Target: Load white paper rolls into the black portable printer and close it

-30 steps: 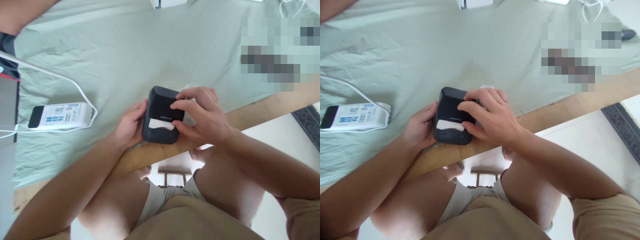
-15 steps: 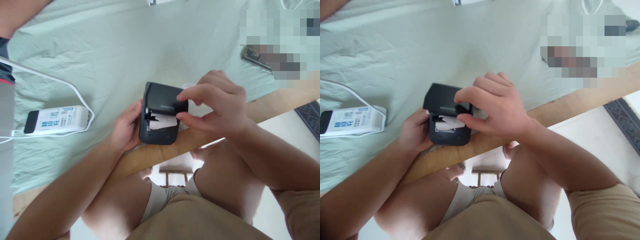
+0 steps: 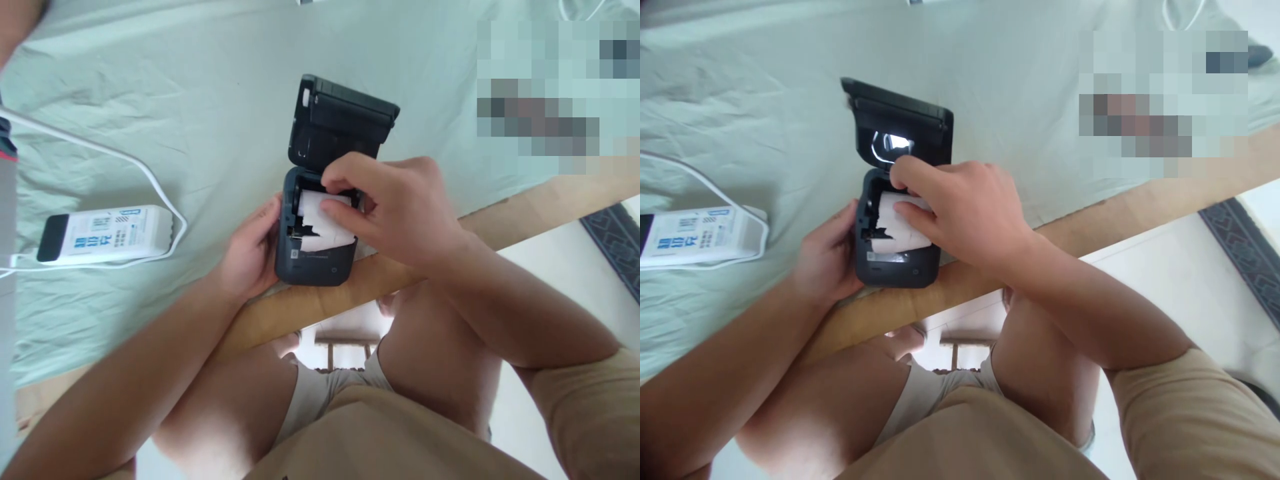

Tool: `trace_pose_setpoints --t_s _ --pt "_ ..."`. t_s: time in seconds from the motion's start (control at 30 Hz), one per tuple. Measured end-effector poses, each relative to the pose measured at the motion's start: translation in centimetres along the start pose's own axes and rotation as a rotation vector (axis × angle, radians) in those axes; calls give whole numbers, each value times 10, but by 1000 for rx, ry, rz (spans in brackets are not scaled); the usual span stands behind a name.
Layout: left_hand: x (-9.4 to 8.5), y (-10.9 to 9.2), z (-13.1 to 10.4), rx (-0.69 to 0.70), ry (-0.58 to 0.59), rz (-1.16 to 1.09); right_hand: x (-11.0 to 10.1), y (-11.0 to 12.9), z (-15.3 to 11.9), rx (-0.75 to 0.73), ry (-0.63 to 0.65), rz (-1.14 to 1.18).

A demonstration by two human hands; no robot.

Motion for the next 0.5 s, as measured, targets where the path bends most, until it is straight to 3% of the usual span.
trace_pose_setpoints --t_s 0.17,0.27,0.37,0.5 --pt "-1 0 0 15 -19 54 10 8 13 0 271 -147" --pt "-2 0 1 7 -51 96 3 12 11 19 287 -87" --pt "-4 1 1 9 -49 90 -19 9 3 -28 96 174" --pt "-8 3 3 11 -15 117 -39 -26 -6 92 -363 506"
Point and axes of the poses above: each hand's wrist, its own z-axis towards the middle knuckle, its own x-axis out of the palm, y = z × x, the point moved 2 cm from there along z, towards the middle knuckle, and after that the axes turned 11 degrees about -x, right-handed, at the moved point
